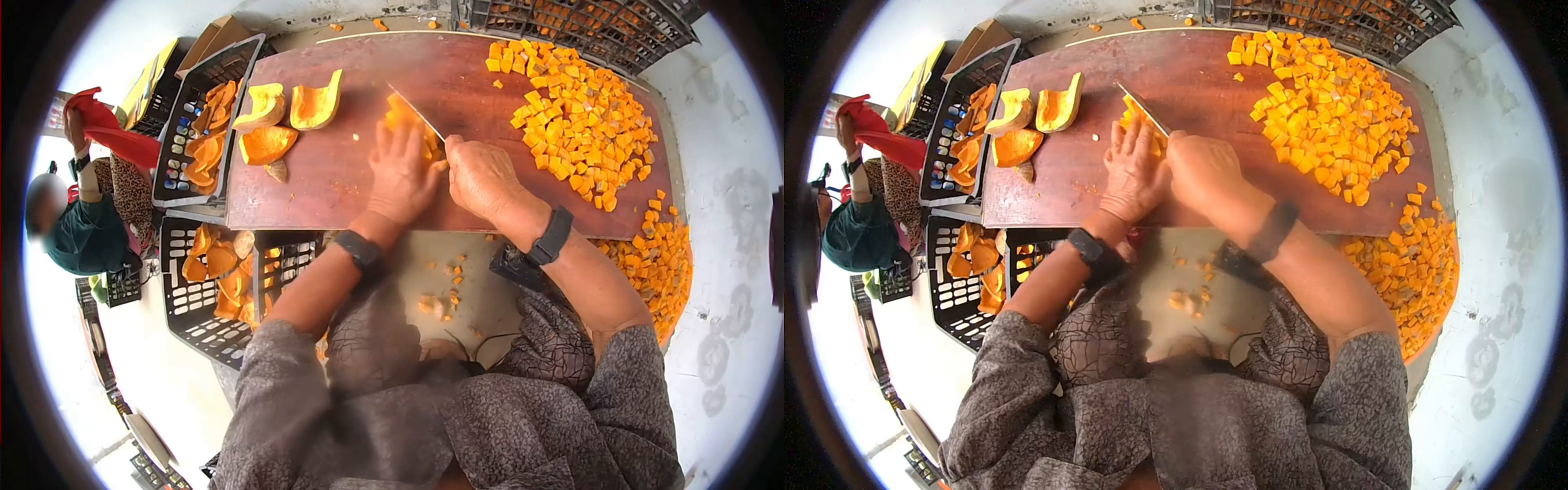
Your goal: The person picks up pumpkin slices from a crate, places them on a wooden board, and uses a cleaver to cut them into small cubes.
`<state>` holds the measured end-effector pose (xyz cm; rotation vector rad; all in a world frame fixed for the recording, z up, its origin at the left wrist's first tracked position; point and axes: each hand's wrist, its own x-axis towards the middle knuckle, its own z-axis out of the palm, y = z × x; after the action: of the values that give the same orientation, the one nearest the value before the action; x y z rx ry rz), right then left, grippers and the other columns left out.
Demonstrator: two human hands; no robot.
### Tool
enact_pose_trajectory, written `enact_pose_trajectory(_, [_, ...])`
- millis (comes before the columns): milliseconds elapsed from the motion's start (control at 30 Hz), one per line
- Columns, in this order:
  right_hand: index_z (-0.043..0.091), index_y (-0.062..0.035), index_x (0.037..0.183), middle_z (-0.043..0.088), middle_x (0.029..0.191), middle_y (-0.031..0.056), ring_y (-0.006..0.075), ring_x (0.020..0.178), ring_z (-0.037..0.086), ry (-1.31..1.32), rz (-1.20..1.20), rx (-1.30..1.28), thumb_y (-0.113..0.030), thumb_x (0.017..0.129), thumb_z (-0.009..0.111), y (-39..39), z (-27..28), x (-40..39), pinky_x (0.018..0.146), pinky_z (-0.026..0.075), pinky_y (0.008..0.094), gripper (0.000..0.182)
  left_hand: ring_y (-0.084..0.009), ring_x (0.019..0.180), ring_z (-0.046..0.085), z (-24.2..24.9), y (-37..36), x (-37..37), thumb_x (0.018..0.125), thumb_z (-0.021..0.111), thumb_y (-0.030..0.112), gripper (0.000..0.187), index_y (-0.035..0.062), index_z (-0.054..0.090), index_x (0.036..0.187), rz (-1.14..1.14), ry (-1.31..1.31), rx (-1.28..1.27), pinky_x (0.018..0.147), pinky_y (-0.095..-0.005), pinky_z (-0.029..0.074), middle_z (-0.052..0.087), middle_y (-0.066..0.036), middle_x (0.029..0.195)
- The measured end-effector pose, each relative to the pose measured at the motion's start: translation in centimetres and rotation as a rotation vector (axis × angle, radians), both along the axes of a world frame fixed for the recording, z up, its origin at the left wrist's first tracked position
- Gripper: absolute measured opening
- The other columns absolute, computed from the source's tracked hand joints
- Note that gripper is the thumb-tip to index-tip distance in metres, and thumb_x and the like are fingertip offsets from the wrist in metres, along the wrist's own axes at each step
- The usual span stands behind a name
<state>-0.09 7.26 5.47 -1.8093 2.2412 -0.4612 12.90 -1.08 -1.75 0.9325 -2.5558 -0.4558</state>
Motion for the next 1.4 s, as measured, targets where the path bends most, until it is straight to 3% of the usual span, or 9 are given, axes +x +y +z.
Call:
enact_pose_trajectory(100, [0.059, -0.0019, 0.087, 0.067, 0.080, 0.0209, 0.0395, 0.080, 0.067, 0.001, -0.071, 0.037, -0.012, 0.081, 0.059, -0.1, 0.7, -1.0, 0.071, 0.052, 0.0507, 0.012, -0.0520, 0.142, 0.017, 0.0, 0.7, -1.6, 0.082, 0.066, 0.036, 0.084, 0.0030, 0.027, 0.148, 0.077, -0.036, 0.081, 0.108, -0.0614, 0.024, 0.023, -0.025, 0.155])
enact_pose_trajectory(300, [0.055, -0.0026, 0.093, 0.065, 0.082, 0.0226, 0.0429, 0.082, 0.063, -0.015, -0.163, 0.014, -0.022, 0.089, 0.059, 4.4, 0.5, -3.7, 0.072, 0.049, 0.0511, 0.020, -0.0459, 0.144, 0.019, 0.5, -1.2, 3.1, 0.081, 0.067, 0.039, 0.091, 0.0044, 0.022, 0.151, -0.138, 0.173, 0.007, 0.111, -0.0551, 0.025, 0.013, -0.030, 0.156])
enact_pose_trajectory(433, [0.053, -0.0015, 0.092, 0.065, 0.079, 0.0217, 0.0412, 0.078, 0.064, -0.001, -0.304, -0.009, -0.021, 0.088, 0.059, 7.1, -0.7, -4.1, 0.071, 0.050, 0.0516, 0.020, -0.0445, 0.132, 0.038, 1.5, -1.7, 6.3, 0.073, 0.076, 0.028, 0.081, 0.0106, 0.039, 0.143, -0.391, 0.009, -0.074, 0.105, -0.0538, 0.034, 0.029, -0.027, 0.150])
enact_pose_trajectory(467, [0.053, -0.0015, 0.092, 0.065, 0.079, 0.0217, 0.0412, 0.078, 0.064, -0.006, -0.303, -0.010, -0.021, 0.088, 0.059, 7.5, -1.0, -4.3, 0.071, 0.050, 0.0516, 0.020, -0.0400, 0.123, 0.047, 1.6, -1.2, 6.7, 0.072, 0.077, 0.022, 0.069, 0.0119, 0.049, 0.134, -0.401, -0.001, -0.090, 0.100, -0.0505, 0.040, 0.045, -0.022, 0.136])
enact_pose_trajectory(567, [0.053, -0.0006, 0.093, 0.065, 0.080, 0.0233, 0.0421, 0.079, 0.064, 0.023, -0.308, 0.042, -0.019, 0.088, 0.059, 8.2, -1.0, -4.4, 0.072, 0.050, 0.0517, 0.020, -0.0351, 0.116, 0.052, 1.8, -0.8, 6.3, 0.075, 0.075, 0.018, 0.055, 0.0098, 0.058, 0.126, -0.471, -0.037, -0.030, 0.093, -0.0454, 0.047, 0.053, -0.018, 0.122])
enact_pose_trajectory(800, [0.051, 0.0001, 0.096, 0.064, 0.077, 0.0246, 0.0441, 0.077, 0.063, -0.053, -0.306, 0.025, -0.016, 0.089, 0.057, 9.0, -0.9, -4.2, 0.069, 0.050, 0.0521, 0.019, -0.0304, 0.103, 0.061, 1.4, -0.4, 6.8, 0.075, 0.075, 0.017, 0.044, 0.0072, 0.064, 0.117, -0.468, 0.020, 0.031, 0.081, -0.0389, 0.054, 0.054, -0.015, 0.118])
enact_pose_trajectory(967, [0.049, 0.0004, 0.099, 0.063, 0.080, 0.0269, 0.0468, 0.080, 0.061, -0.116, -0.294, 0.001, -0.017, 0.091, 0.057, 9.2, -1.1, -4.5, 0.070, 0.048, 0.0527, 0.021, -0.0316, 0.107, 0.060, 0.9, -1.0, 5.2, 0.079, 0.071, 0.012, 0.043, 0.0056, 0.062, 0.120, -0.784, -0.023, 0.010, 0.088, -0.0404, 0.054, 0.051, -0.017, 0.129])
enact_pose_trajectory(1167, [0.052, 0.0011, 0.091, 0.063, 0.073, 0.0225, 0.0420, 0.074, 0.063, -0.107, -0.282, -0.113, -0.011, 0.086, 0.058, 9.5, -1.6, -4.9, 0.068, 0.050, 0.0516, 0.015, -0.0354, 0.114, 0.056, 1.7, -1.2, 1.7, 0.080, 0.074, 0.019, 0.049, 0.0061, 0.058, 0.124, -0.628, -0.030, 0.122, 0.092, -0.0404, 0.052, 0.050, -0.015, 0.132])
enact_pose_trajectory(1400, [0.053, 0.0030, 0.096, 0.062, 0.079, 0.0278, 0.0474, 0.079, 0.061, -0.104, -0.307, -0.068, -0.017, 0.090, 0.059, 9.5, -0.9, -5.9, 0.069, 0.047, 0.0527, 0.021, -0.0408, 0.111, 0.056, 2.1, -0.1, -3.9, 0.075, 0.079, 0.024, 0.051, 0.0031, 0.057, 0.116, -0.403, 0.017, 0.123, 0.094, -0.0435, 0.050, 0.049, -0.023, 0.131])
